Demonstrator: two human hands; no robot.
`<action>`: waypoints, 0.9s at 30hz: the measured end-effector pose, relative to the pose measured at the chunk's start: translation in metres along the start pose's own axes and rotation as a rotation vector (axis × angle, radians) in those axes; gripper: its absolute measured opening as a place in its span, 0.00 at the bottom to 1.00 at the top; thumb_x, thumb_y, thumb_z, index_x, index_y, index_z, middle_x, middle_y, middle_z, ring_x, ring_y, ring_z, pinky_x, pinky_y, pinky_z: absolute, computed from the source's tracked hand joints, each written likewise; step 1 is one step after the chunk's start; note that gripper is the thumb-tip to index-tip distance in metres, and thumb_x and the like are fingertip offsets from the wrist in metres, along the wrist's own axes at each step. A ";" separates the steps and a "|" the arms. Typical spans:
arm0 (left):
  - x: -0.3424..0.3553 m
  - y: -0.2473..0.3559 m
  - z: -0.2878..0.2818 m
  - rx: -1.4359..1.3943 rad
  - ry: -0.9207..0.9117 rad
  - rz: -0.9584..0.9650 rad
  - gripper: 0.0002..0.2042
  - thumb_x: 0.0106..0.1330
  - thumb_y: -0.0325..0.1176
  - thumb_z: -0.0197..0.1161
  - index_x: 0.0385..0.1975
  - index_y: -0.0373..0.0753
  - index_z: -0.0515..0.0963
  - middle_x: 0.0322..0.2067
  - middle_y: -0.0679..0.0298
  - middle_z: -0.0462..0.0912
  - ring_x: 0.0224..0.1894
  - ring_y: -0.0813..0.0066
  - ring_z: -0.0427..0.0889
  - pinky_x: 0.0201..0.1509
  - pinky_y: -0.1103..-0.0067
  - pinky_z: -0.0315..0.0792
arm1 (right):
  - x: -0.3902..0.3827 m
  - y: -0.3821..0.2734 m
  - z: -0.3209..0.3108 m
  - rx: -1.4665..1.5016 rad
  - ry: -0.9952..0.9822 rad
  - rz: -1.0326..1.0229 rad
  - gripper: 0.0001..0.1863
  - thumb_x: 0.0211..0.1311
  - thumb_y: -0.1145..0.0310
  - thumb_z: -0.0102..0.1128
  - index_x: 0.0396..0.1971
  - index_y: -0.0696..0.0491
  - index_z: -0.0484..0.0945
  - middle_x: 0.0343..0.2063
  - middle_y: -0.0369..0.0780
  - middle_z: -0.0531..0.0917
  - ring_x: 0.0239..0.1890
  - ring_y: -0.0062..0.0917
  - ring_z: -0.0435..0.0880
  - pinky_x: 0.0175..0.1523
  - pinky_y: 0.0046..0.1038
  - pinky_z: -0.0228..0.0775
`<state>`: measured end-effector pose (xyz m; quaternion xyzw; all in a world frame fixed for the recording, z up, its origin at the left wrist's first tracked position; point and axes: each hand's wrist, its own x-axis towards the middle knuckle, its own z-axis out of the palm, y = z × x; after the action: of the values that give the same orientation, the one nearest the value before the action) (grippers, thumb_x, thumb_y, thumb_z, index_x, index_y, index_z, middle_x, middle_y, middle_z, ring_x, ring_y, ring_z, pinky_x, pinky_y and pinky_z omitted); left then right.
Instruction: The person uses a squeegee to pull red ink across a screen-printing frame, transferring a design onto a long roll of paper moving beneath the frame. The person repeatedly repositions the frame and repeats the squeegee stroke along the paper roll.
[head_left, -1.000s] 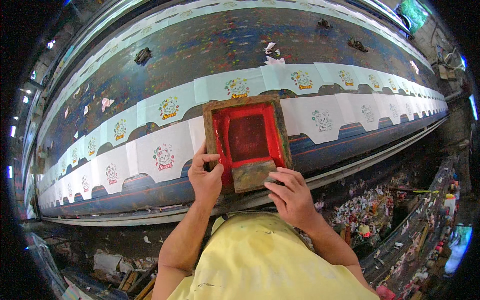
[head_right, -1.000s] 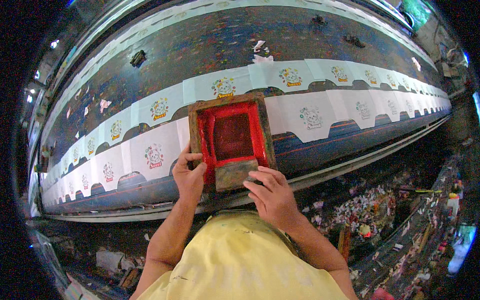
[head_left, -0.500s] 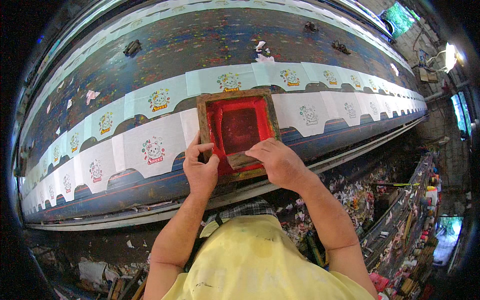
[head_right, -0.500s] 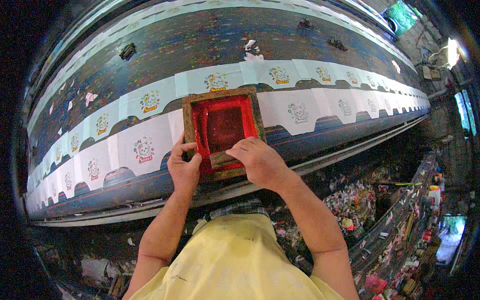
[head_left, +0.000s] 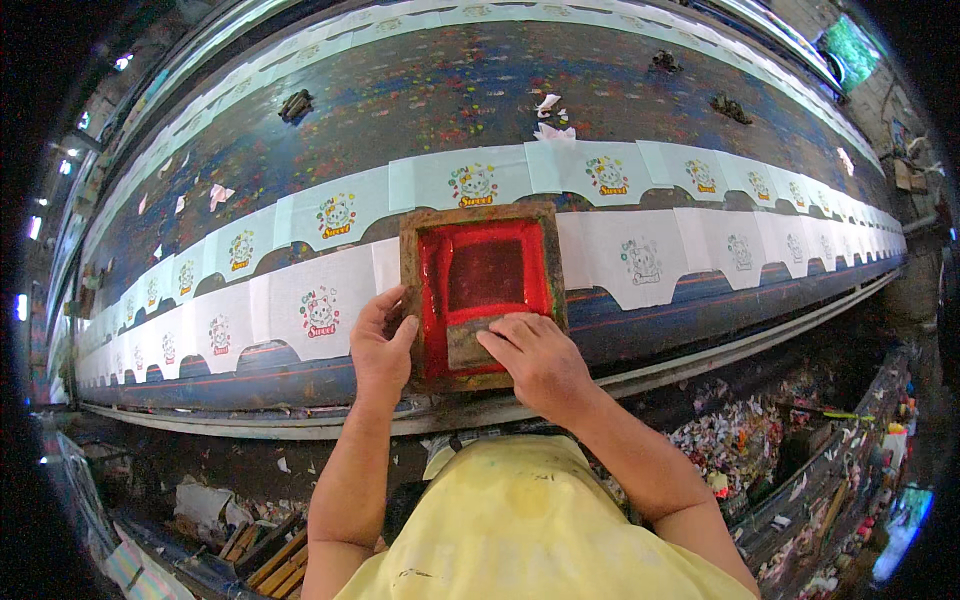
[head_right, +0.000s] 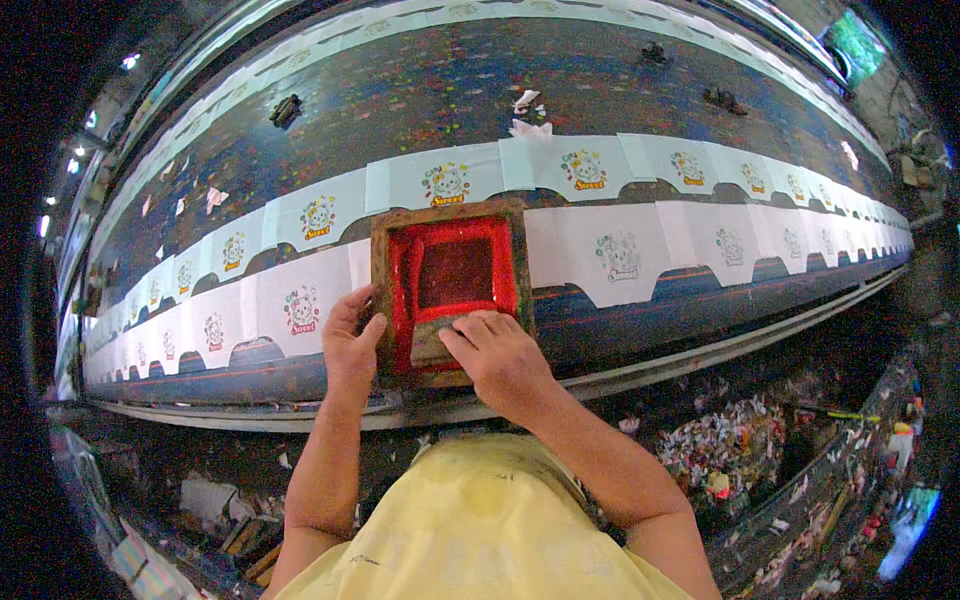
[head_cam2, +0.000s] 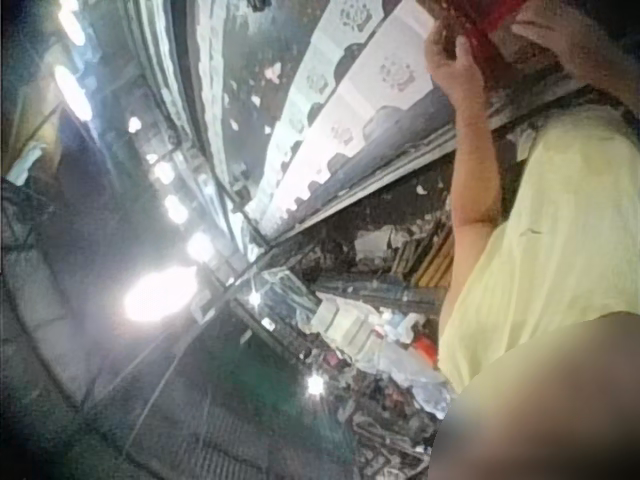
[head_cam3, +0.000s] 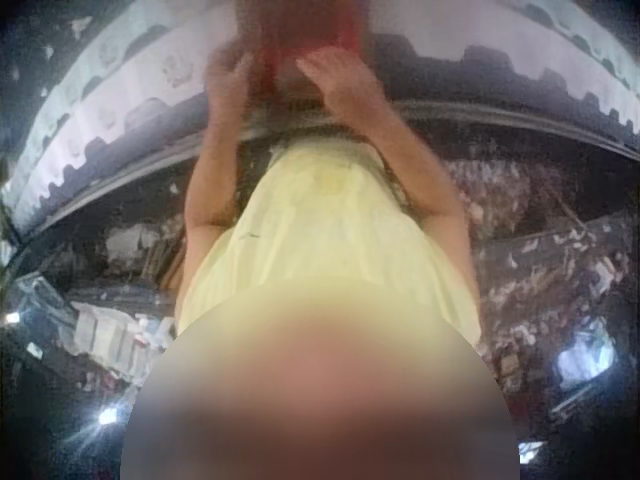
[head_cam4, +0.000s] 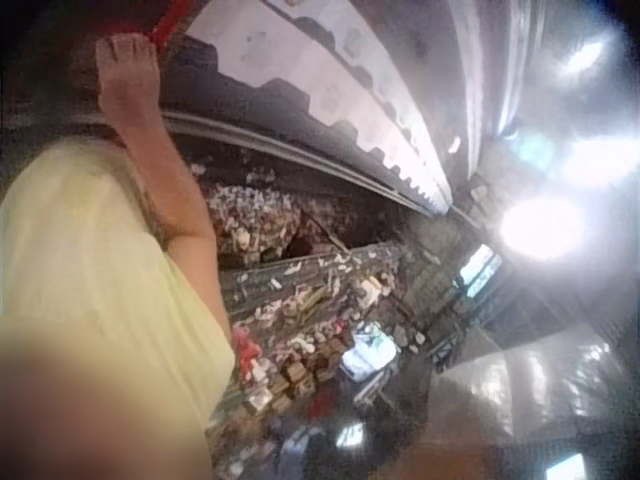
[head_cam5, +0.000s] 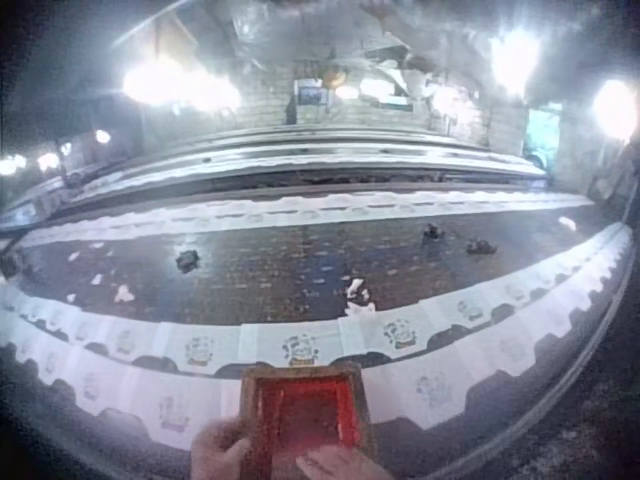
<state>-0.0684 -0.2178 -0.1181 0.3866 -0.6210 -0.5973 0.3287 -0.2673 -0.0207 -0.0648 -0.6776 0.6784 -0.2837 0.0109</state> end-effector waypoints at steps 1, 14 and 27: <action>0.002 0.002 0.000 0.018 0.000 -0.008 0.26 0.75 0.15 0.71 0.73 0.33 0.82 0.67 0.56 0.89 0.63 0.69 0.90 0.70 0.72 0.82 | 0.008 0.009 0.000 0.002 0.010 -0.007 0.24 0.65 0.75 0.66 0.62 0.56 0.88 0.56 0.44 0.88 0.62 0.44 0.88 0.70 0.47 0.82; 0.001 0.021 0.004 0.076 0.068 -0.161 0.33 0.75 0.12 0.72 0.80 0.31 0.74 0.70 0.49 0.87 0.67 0.62 0.90 0.72 0.68 0.85 | 0.114 0.087 -0.001 0.073 -0.005 0.025 0.23 0.64 0.82 0.62 0.59 0.55 0.90 0.54 0.46 0.91 0.61 0.47 0.90 0.70 0.48 0.82; 0.000 0.014 0.003 0.089 0.020 -0.053 0.28 0.74 0.11 0.70 0.74 0.31 0.79 0.66 0.53 0.90 0.65 0.68 0.91 0.71 0.71 0.84 | 0.054 0.031 -0.018 0.028 -0.216 -0.054 0.24 0.62 0.76 0.65 0.60 0.52 0.91 0.50 0.43 0.90 0.53 0.43 0.89 0.64 0.44 0.82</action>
<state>-0.0725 -0.2159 -0.1040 0.4230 -0.6331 -0.5739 0.3013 -0.3074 -0.0662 -0.0426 -0.7220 0.6509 -0.2183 0.0858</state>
